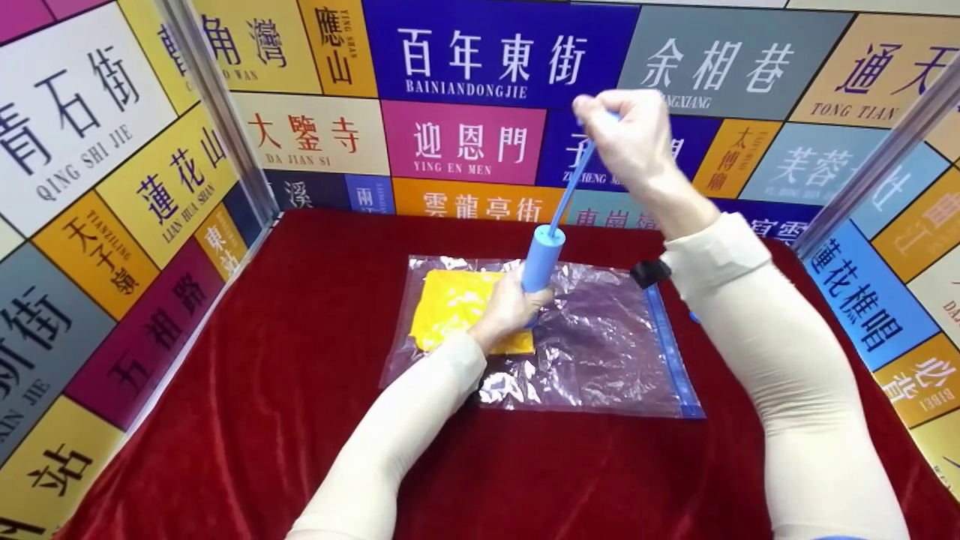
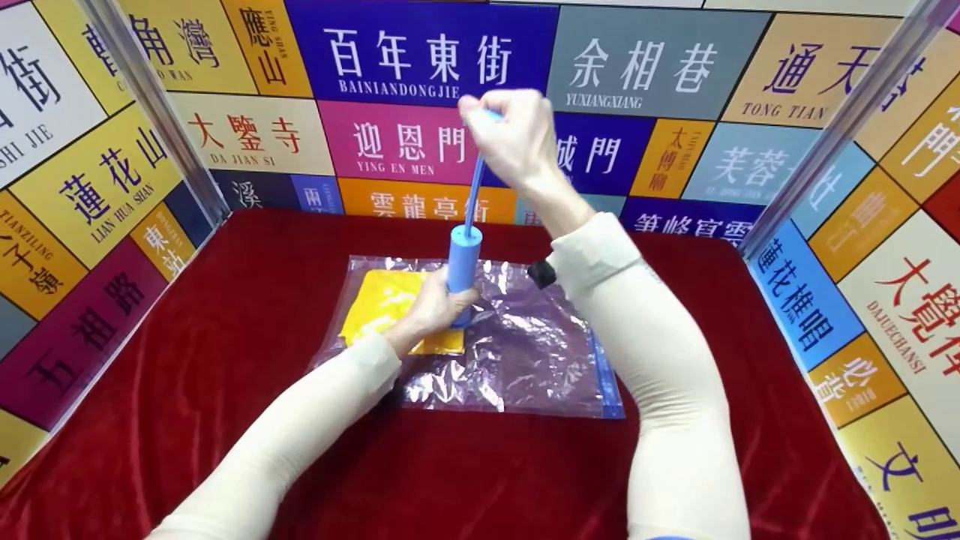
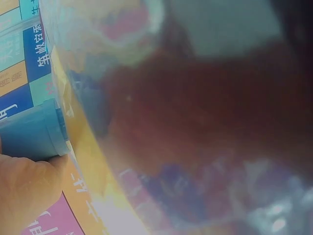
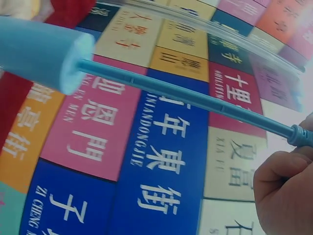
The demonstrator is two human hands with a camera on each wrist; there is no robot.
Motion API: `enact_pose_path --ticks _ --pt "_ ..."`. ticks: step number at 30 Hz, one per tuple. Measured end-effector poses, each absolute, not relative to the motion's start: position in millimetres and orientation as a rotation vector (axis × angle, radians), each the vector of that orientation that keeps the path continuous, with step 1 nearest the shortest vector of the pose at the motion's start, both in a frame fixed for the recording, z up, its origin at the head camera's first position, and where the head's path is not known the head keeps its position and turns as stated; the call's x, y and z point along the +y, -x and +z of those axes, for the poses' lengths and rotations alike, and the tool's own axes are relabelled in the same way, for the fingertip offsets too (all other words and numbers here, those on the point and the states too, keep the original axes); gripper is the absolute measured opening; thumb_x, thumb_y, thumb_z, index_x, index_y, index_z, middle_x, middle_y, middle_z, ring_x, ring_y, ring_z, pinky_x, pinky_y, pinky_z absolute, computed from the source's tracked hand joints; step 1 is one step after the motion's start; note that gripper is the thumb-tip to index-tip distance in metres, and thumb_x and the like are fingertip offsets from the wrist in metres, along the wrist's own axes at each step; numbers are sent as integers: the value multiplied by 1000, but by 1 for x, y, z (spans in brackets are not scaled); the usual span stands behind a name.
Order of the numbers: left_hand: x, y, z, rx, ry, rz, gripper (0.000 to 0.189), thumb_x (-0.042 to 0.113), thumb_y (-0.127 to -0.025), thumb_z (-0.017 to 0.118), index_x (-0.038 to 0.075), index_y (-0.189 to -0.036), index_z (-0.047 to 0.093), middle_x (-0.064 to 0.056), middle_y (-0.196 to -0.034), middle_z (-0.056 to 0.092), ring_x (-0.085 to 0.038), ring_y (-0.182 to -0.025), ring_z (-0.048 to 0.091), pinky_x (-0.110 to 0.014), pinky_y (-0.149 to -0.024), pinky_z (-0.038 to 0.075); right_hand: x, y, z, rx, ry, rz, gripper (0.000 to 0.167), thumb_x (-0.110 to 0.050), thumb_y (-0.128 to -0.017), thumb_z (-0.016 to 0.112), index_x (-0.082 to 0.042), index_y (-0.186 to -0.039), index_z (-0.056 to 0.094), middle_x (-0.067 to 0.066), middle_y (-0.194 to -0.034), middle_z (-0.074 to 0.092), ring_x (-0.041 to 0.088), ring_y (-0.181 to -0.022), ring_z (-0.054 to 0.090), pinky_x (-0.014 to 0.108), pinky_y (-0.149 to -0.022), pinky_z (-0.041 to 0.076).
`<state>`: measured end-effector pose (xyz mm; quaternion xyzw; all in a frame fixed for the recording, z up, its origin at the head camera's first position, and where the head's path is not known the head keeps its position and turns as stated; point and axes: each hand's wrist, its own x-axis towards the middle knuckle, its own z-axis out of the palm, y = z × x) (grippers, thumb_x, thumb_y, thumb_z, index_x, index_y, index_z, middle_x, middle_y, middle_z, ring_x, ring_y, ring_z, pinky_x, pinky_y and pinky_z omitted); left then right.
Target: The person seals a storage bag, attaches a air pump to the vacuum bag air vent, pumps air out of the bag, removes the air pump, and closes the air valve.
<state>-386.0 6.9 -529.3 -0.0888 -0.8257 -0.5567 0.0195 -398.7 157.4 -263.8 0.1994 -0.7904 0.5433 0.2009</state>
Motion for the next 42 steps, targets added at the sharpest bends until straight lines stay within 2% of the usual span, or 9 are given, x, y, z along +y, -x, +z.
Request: enact_pose_path --ticks 6,12,15,19,25,30,35,38,42 --pt "9 386 -528 -2563 294 -1681 38 13 -96 79 10 -133 71 -15 -123 81 -27 -109 77 -42 -107 65 164 404 -260 -2104 -585 1451 52 -19 -103 66 -18 -52 56 -15 -49 48 4 -49 34 22 -51 18" --pt "9 387 -530 -2564 293 -1707 39 13 -97 79 8 -135 70 -15 -126 80 -28 -112 76 -42 -111 63 162 408 -262 -2214 -628 1325 58 -24 -104 67 -24 -50 46 -15 -46 39 3 -47 29 22 -49 18" --pt "6 388 -530 -2563 272 -1732 40 13 -98 79 9 -137 69 -15 -127 80 -28 -114 77 -42 -111 64 157 414 -279 -2388 -614 1278 59 -31 -109 66 -23 -54 45 -12 -50 39 7 -50 32 25 -51 25" --pt "3 388 -530 -2562 246 -1732 40 14 -99 80 9 -137 70 -15 -128 80 -29 -115 78 -42 -111 64 151 422 -322 -2611 -629 1185 57 -39 -113 61 -23 -60 47 -11 -56 43 11 -55 40 27 -55 35" --pt "5 387 -532 -2579 268 -1747 38 14 -100 78 8 -136 68 -15 -126 80 -24 -108 76 -38 -103 65 153 425 -369 -2767 -679 1086 55 -43 -113 61 -23 -63 49 -11 -58 41 13 -60 38 27 -58 34" --pt "5 388 -529 -2547 298 -1741 32 13 -99 78 9 -130 71 -14 -122 81 -22 -102 76 -38 -100 65 155 421 -344 -2724 -545 1272 52 -44 -112 64 -23 -66 56 -11 -62 47 11 -63 42 27 -61 39" --pt "5 388 -525 -2536 293 -1740 35 13 -98 78 10 -132 71 -13 -123 81 -23 -106 75 -40 -105 65 159 416 -310 -2459 -486 1443 49 -38 -109 72 -18 -64 67 -13 -58 53 8 -57 40 25 -55 32" --pt "5 387 -525 -2552 289 -1720 37 13 -98 78 9 -134 70 -13 -122 80 -22 -102 73 -39 -102 65 160 417 -306 -2354 -503 1466 49 -34 -108 73 -16 -62 70 -14 -57 58 8 -59 41 25 -54 28" --pt "7 386 -527 -2576 273 -1700 38 14 -97 78 10 -133 71 -13 -120 80 -21 -100 71 -39 -100 64 159 419 -312 -2325 -517 1420 50 -33 -108 72 -18 -60 68 -15 -59 60 9 -64 45 25 -57 30"
